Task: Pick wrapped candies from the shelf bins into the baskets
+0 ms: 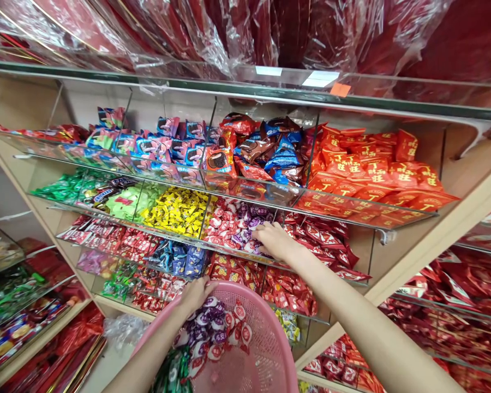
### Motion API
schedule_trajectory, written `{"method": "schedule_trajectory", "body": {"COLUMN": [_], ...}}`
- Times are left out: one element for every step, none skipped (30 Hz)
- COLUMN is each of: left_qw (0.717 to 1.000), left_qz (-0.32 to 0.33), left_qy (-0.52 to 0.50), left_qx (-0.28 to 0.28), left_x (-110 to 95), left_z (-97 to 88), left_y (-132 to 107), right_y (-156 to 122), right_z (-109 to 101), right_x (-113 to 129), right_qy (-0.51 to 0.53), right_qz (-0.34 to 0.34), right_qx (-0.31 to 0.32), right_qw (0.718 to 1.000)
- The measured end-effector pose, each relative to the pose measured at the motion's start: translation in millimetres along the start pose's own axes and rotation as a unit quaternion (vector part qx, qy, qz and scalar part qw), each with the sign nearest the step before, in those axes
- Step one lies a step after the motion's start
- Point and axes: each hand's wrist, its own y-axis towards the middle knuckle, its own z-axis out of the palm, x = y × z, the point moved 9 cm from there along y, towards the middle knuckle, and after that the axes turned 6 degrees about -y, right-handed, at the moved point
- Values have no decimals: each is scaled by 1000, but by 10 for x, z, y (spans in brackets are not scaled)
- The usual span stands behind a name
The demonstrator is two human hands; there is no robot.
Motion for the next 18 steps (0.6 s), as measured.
{"method": "schedule_trajectory", "body": {"left_qw": [1000,1000,1000,1000,1000,1000,1000,1000,1000,1000,1000,1000,1000,1000,1000,1000,1000,1000], "left_qz": [0,0,0,1,2,2,1,0,-2,-4,-7,-9,-11,-12,-10,-7,-3,0], "left_qy": [-1,-1,-1,-1,-1,0,0,0,0,0,1,1,1,1,2,3,4,6], "left_qx": [-1,-1,-1,-1,-1,0,0,0,-1,-1,-1,1,2,4,4,4,4,5], "left_x": [1,2,1,0,-2,-3,-2,-2,0,3,6,10,13,13,10,3,-5,-11], "left_z": [-1,-1,0,0,1,1,1,0,-2,-3,-4,-2,1,2,0,-3,-6,-8], "left_y": [-2,-5,-8,-11,-15,-17,-19,-20,-20,-19,-17,-15,-12,-9,-7,-5,-4,-4], "right_y": [44,88,129,166,196,220,238,250,258,262,264,266,268,271,273,274,270,260], "right_z": [1,7,24,51,85,122,154,179,199,216,231,245,255,259,255,241,214,164], "right_x": [11,26,44,64,88,113,134,152,167,177,180,177,166,146,119,88,59,32], "right_qy": [18,35,51,67,82,96,106,113,117,118,117,115,114,115,119,127,139,153], "right_qz": [-6,-13,-18,-24,-29,-35,-40,-45,-50,-56,-60,-63,-64,-62,-59,-56,-55,-54], "right_qx": [2,5,11,21,34,47,55,59,59,56,51,44,35,24,12,1,-9,-20], "right_qw": [1000,999,998,997,996,994,992,991,990,990,990,990,991,991,991,990,989,986]}}
